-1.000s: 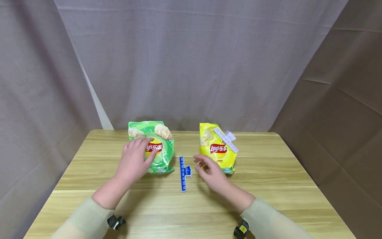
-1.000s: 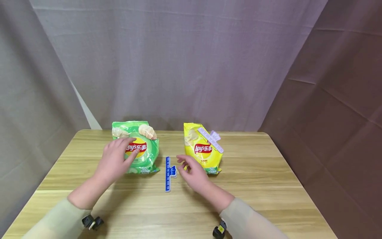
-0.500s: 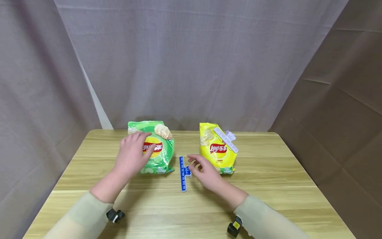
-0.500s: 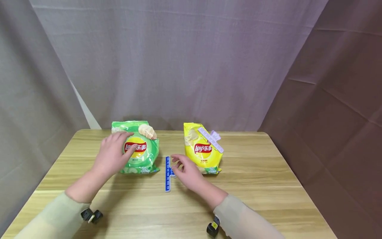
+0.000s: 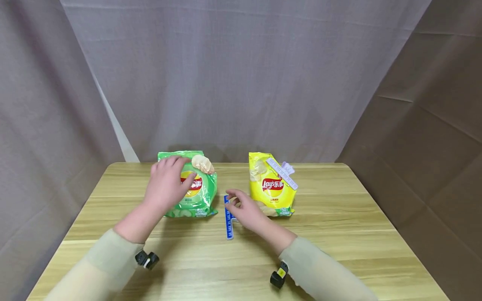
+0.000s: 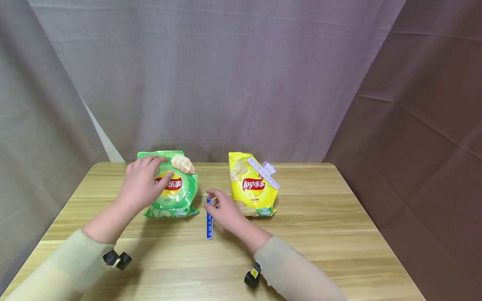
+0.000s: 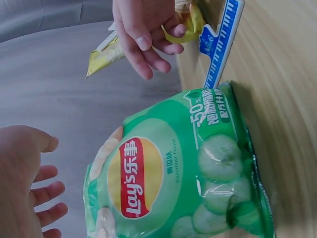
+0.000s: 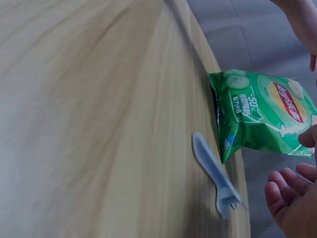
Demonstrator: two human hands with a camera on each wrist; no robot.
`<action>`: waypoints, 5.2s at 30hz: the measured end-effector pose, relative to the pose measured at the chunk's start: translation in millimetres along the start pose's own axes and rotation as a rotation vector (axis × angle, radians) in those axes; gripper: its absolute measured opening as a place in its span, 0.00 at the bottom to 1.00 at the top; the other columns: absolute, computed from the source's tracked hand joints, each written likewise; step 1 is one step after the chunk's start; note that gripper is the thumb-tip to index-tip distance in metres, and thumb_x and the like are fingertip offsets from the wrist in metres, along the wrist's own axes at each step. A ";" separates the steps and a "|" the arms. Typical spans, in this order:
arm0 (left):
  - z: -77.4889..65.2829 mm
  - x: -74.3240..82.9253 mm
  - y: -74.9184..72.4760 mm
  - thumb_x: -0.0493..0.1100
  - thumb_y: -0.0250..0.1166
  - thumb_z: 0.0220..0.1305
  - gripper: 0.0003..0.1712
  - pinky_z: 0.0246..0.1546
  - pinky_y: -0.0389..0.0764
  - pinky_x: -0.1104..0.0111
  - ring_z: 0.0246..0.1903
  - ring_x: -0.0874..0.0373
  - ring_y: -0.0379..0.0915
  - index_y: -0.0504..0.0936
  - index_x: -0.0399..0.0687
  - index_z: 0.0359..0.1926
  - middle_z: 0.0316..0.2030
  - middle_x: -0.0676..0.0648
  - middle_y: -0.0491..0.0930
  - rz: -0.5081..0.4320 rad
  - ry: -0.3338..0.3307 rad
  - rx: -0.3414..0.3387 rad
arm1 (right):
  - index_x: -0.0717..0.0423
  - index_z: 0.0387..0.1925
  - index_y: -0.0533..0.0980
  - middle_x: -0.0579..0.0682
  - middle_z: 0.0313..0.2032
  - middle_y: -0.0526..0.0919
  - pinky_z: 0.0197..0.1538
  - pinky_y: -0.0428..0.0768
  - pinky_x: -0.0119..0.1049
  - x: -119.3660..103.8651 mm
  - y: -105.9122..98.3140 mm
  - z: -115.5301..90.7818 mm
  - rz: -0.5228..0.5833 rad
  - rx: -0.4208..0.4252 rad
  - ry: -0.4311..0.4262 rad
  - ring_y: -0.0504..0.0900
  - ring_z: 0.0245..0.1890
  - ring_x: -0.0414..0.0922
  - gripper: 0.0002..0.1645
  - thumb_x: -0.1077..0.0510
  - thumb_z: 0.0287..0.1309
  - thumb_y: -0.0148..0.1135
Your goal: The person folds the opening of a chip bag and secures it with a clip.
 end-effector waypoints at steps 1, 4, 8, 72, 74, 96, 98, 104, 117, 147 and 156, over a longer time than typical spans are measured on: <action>1.4 0.0 -0.8 0.53 0.63 0.66 0.27 0.60 0.61 0.44 0.61 0.39 0.65 0.76 0.45 0.61 0.59 0.40 0.74 0.001 0.001 0.001 | 0.58 0.66 0.69 0.56 0.54 0.79 0.48 0.79 0.40 -1.1 0.9 2.1 0.005 0.003 0.008 0.78 0.46 0.45 0.28 0.56 0.67 0.60; 5.3 -0.5 -2.8 0.53 0.62 0.67 0.27 0.60 0.61 0.44 0.61 0.39 0.65 0.75 0.45 0.61 0.59 0.41 0.74 0.005 -0.007 -0.001 | 0.59 0.65 0.69 0.54 0.54 0.79 0.48 0.79 0.40 -4.6 4.2 8.2 0.015 0.011 0.013 0.78 0.47 0.45 0.27 0.56 0.68 0.60; 10.1 -1.0 -4.9 0.54 0.63 0.67 0.28 0.60 0.61 0.45 0.61 0.39 0.65 0.75 0.45 0.62 0.60 0.40 0.74 0.013 -0.031 -0.022 | 0.61 0.65 0.69 0.52 0.53 0.79 0.48 0.79 0.39 -8.4 8.8 14.3 0.042 0.025 0.014 0.78 0.48 0.46 0.27 0.57 0.68 0.59; 65.4 -16.3 -3.9 0.42 0.58 0.70 0.15 0.65 0.53 0.45 0.58 0.40 0.69 0.82 0.46 0.55 0.56 0.41 0.79 -0.029 -0.154 -0.220 | 0.63 0.46 0.81 0.51 0.35 0.81 0.51 0.79 0.52 -9.1 43.4 51.9 0.379 0.195 0.220 0.80 0.45 0.61 0.12 0.59 0.67 0.59; 65.5 -16.4 -5.0 0.42 0.58 0.71 0.15 0.65 0.52 0.45 0.58 0.40 0.70 0.82 0.46 0.54 0.55 0.41 0.80 -0.034 -0.152 -0.225 | 0.64 0.45 0.81 0.50 0.34 0.81 0.50 0.80 0.52 -8.6 42.9 52.0 0.378 0.196 0.214 0.81 0.45 0.62 0.12 0.60 0.67 0.59; 64.8 -19.4 -9.5 0.40 0.59 0.69 0.09 0.65 0.51 0.44 0.58 0.40 0.70 0.83 0.51 0.47 0.52 0.44 0.82 -0.088 -0.130 -0.239 | 0.62 0.50 0.82 0.53 0.36 0.85 0.53 0.78 0.54 -10.1 40.2 49.3 0.370 0.193 0.233 0.81 0.44 0.63 0.15 0.59 0.68 0.59; 64.3 -19.6 -8.6 0.39 0.59 0.69 0.10 0.65 0.52 0.44 0.59 0.40 0.69 0.83 0.52 0.48 0.54 0.44 0.81 -0.087 -0.114 -0.246 | 0.63 0.51 0.82 0.53 0.37 0.85 0.53 0.77 0.55 -9.7 40.4 49.1 0.379 0.187 0.238 0.81 0.44 0.63 0.15 0.59 0.68 0.59; 62.7 -19.4 -6.1 0.40 0.57 0.71 0.10 0.64 0.52 0.44 0.59 0.42 0.68 0.83 0.54 0.48 0.54 0.45 0.80 -0.069 -0.082 -0.246 | 0.61 0.52 0.82 0.52 0.37 0.85 0.50 0.78 0.54 -9.7 40.4 48.3 0.375 0.174 0.245 0.82 0.45 0.62 0.16 0.58 0.68 0.59; 63.1 -17.8 -4.6 0.43 0.48 0.74 0.16 0.64 0.52 0.44 0.60 0.43 0.67 0.83 0.53 0.48 0.56 0.46 0.79 -0.059 -0.093 -0.261 | 0.63 0.49 0.82 0.52 0.37 0.84 0.52 0.77 0.56 -10.2 40.2 46.3 0.413 0.152 0.220 0.81 0.45 0.64 0.14 0.60 0.68 0.58; 58.5 -25.3 -10.0 0.58 0.59 0.69 0.29 0.65 0.50 0.42 0.61 0.39 0.66 0.75 0.45 0.61 0.60 0.40 0.76 -0.033 -0.176 -0.326 | 0.61 0.52 0.80 0.53 0.37 0.84 0.41 0.80 0.46 -7.2 41.1 42.9 0.430 0.119 0.205 0.81 0.41 0.57 0.17 0.56 0.67 0.59; 59.7 -23.3 -11.2 0.54 0.59 0.69 0.27 0.66 0.49 0.41 0.62 0.38 0.65 0.75 0.43 0.61 0.60 0.38 0.75 -0.025 -0.169 -0.338 | 0.66 0.51 0.80 0.57 0.32 0.82 0.38 0.79 0.41 -7.6 39.6 45.1 0.489 0.123 0.242 0.80 0.39 0.59 0.23 0.50 0.71 0.52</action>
Point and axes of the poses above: each hand's wrist, its own z-axis towards the middle knuckle, its own y-axis out of the palm, x = y × z, the point moved 2 cm from there along z, towards the middle knuckle
